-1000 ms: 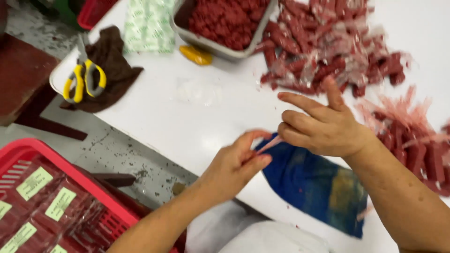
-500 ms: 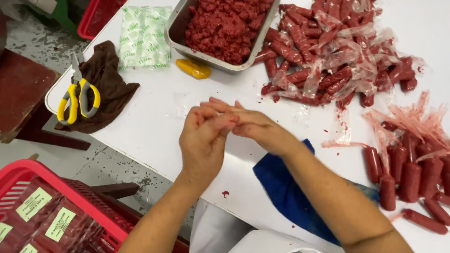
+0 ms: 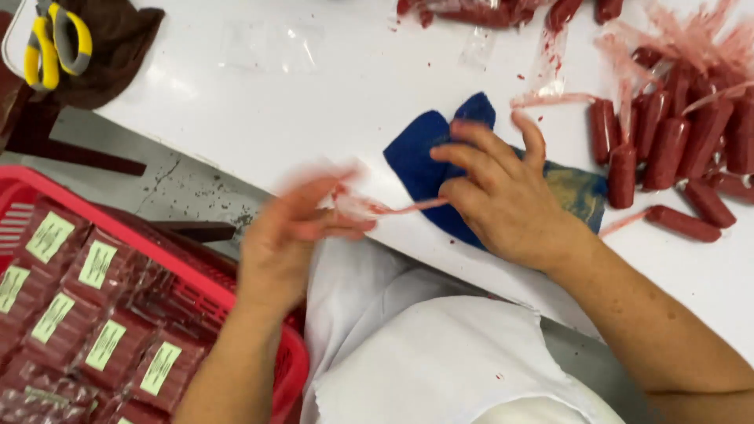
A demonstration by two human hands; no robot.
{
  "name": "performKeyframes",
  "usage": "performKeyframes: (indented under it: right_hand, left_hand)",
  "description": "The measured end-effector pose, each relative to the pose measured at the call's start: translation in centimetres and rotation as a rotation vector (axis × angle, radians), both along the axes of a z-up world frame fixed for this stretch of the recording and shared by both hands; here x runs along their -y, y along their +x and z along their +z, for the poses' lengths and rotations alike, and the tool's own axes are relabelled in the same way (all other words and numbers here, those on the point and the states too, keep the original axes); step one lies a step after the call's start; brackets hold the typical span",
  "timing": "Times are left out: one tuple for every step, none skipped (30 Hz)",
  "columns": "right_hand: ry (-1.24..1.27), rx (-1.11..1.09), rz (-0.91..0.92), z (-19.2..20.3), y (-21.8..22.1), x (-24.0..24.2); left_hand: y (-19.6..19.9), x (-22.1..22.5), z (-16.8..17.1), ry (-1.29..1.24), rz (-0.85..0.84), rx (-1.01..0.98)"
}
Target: The person repeatedly picks up small sausages from a pile on a white table, wraps each one in a clear plastic film, and places the wrapped sausage into a red basket. The person uses a blue cloth to wipe their hands between wrapping actions.
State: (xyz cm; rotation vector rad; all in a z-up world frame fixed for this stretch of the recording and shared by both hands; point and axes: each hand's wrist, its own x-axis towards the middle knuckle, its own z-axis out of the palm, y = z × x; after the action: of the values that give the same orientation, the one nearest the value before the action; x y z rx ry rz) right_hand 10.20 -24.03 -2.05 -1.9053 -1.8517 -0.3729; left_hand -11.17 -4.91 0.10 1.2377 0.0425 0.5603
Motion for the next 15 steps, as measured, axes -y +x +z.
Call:
performKeyframes:
  right_hand:
    - [0.004,-0.01,0.002,-1.5,-1.0,0.8]
    - [-0.09,0.026,0.041,-3.0,-2.1,1.7]
    - [-0.183,0.062,0.081,-4.5,-3.1,2.7]
    - [-0.175,0.06,0.078,-5.4,-3.9,2.7]
    - [-0.179,0.022,0.175,-6.4,-4.6,2.6]
    - [-0.187,-0.027,0.264,-7.4,-5.7,2.8]
    - [-0.184,-0.039,0.254,-5.8,-5.2,2.9]
    - [-0.184,-0.21,0.346,-4.1,-4.2,3.0]
    - [-0.18,-0.381,0.438,-2.3,-3.1,3.0]
    - [-0.178,-0.379,0.427,-0.4,-2.8,3.9]
    - [-0.24,-0.53,0.476,1.5,-2.5,4.7]
    - [-0.305,-0.684,0.533,3.4,-2.1,5.3]
    - [-0.306,-0.684,0.53,4.3,-2.3,5.6]
    - [-0.365,-0.983,0.49,5.2,-2.5,5.9]
    - [-0.421,-1.281,0.438,6.1,-2.6,6.1]
  left_hand:
    - [-0.4,0.5,-1.4,0.004,0.002,-0.01]
    - [-0.8,1.0,-2.8,-0.151,-0.128,-0.33]
    - [-1.1,1.5,-4.3,-0.307,-0.255,-0.65]
    - [-1.2,3.6,-5.7,-0.298,-0.254,-0.653]
    - [-1.2,5.6,-7.2,-0.49,-0.436,-0.69]
    - [-1.5,7.7,-8.8,-0.69,-0.624,-0.73]
    - [-1.6,7.7,-8.1,-0.688,-0.63,-0.746]
    - [-1.1,7.6,-7.5,-0.628,-0.57,-0.745]
    - [-0.6,7.5,-6.8,-0.567,-0.511,-0.741]
    - [-0.5,7.0,-6.2,-0.561,-0.522,-0.743]
    - [-0.3,6.5,-5.6,0.097,-0.473,-0.464]
    - [-0.3,5.9,-5.0,0.728,-0.375,-0.148]
    - [0.1,5.8,-4.7,0.727,-0.377,-0.147]
    - [0.5,5.6,-4.4,1.019,-0.253,-0.03]
    - [0.8,5.5,-4.1,1.306,-0.119,0.092]
